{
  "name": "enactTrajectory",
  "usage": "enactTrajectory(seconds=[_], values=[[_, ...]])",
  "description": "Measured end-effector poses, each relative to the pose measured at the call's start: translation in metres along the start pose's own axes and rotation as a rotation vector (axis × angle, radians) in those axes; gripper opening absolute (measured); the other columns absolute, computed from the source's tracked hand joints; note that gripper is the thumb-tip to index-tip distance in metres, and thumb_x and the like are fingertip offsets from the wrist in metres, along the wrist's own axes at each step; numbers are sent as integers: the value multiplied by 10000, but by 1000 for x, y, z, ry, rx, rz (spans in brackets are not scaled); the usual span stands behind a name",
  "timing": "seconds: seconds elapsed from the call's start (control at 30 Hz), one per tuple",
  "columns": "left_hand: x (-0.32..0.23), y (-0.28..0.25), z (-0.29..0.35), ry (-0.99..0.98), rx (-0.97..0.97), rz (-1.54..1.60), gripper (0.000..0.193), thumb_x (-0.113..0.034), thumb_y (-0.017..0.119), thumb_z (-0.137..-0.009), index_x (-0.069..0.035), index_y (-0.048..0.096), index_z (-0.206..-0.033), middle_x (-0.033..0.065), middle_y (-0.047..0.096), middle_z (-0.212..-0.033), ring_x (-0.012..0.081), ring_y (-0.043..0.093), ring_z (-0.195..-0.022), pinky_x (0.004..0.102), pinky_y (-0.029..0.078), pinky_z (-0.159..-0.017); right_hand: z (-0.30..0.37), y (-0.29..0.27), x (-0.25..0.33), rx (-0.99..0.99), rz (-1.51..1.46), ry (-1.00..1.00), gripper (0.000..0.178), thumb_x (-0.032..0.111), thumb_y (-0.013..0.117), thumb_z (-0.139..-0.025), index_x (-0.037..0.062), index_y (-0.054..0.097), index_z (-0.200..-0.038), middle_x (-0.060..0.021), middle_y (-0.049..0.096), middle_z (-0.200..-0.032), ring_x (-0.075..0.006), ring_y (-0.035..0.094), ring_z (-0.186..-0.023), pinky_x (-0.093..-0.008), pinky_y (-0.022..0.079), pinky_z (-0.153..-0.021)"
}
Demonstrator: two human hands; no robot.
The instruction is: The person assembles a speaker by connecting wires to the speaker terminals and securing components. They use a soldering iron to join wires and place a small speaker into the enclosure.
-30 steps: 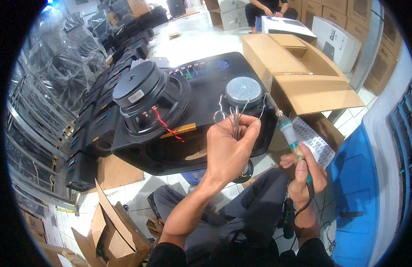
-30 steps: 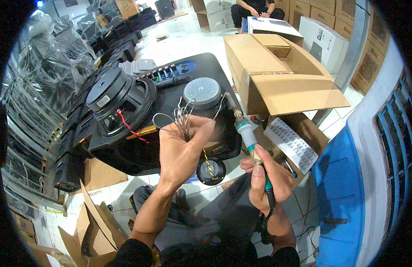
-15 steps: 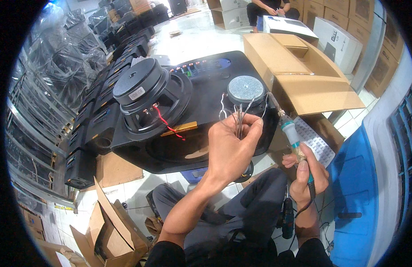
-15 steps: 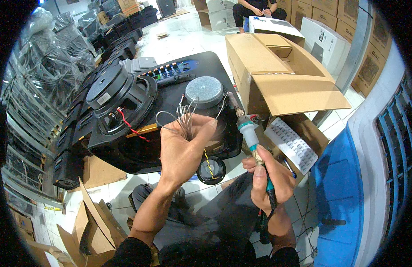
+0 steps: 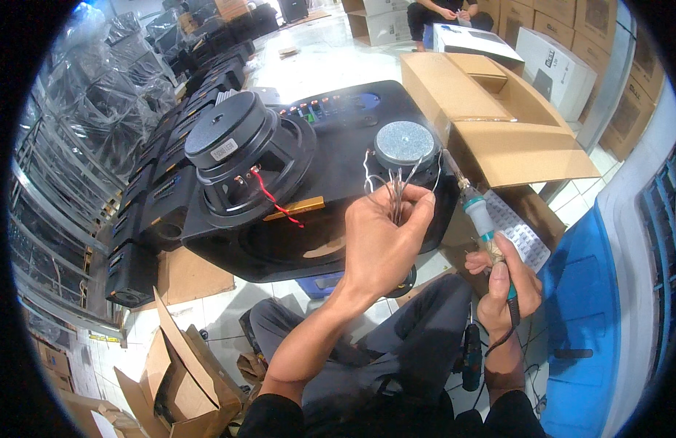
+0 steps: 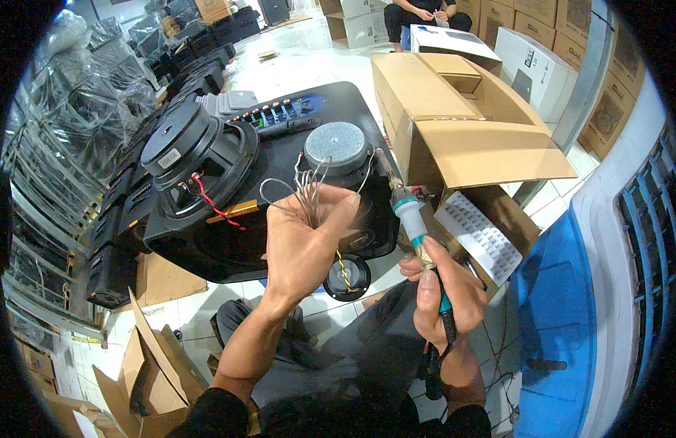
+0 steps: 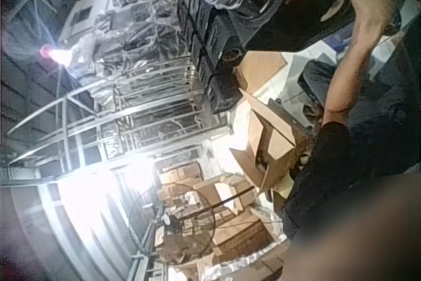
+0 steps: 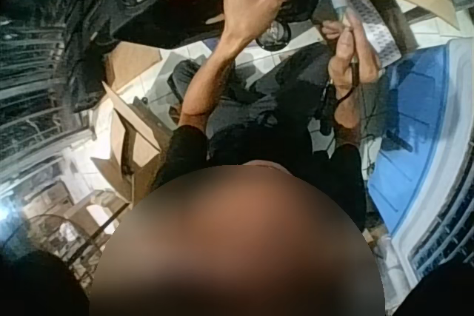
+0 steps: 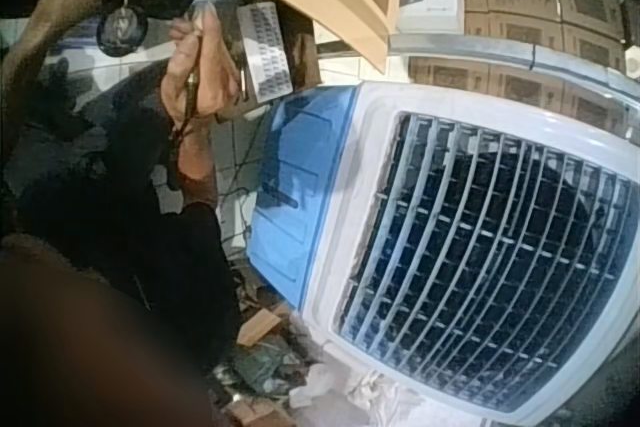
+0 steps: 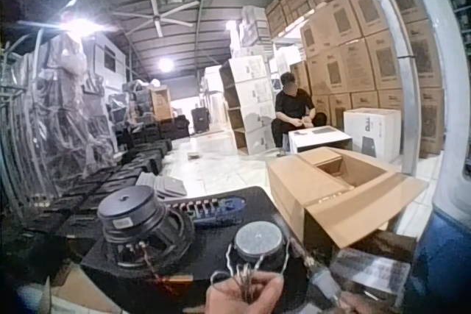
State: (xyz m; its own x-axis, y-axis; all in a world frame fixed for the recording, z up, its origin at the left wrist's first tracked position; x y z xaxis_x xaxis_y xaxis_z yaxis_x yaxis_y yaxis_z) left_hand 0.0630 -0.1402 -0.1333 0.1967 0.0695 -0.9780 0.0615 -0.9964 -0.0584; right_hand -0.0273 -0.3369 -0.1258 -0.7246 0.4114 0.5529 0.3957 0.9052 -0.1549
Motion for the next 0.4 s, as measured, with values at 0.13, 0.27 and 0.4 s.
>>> enactTrajectory(seconds=[0.13, 0.27, 0.4], values=[[2, 0, -2, 10, -4, -11, 138, -98, 716, -946, 40, 724, -938, 54, 724, -802, 66, 640, -687, 239, 532, -609, 1, 0, 0, 7, 11, 0, 363, 100, 521, -969, -140, 647, -1210, -209, 744, -808, -277, 753, -708, -368, 626, -653], [-2, 2, -2, 35, -25, 39, 159, -114, 695, -941, 40, 718, -910, -11, 634, -678, 22, 519, -603, 226, 403, -525, 0, 0, -1, 14, 17, 2, 364, 102, 522, -969, -139, 647, -1212, -214, 745, -811, -279, 756, -714, -371, 626, -656], [-1, 2, -2, -25, 0, 18, 162, -120, 724, -946, 40, 735, -968, 54, 724, -799, 69, 635, -683, 234, 526, -604, 2, -1, -2, 10, 1, 13, 363, 104, 536, -972, -138, 645, -1219, -221, 747, -824, -289, 760, -721, -370, 627, -663]])
Point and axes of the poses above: each hand's wrist, its own z-axis away from the middle knuckle, its own y-axis out of the palm, x = y × z, the point moved 10 cm from there along -z, towards the middle knuckle
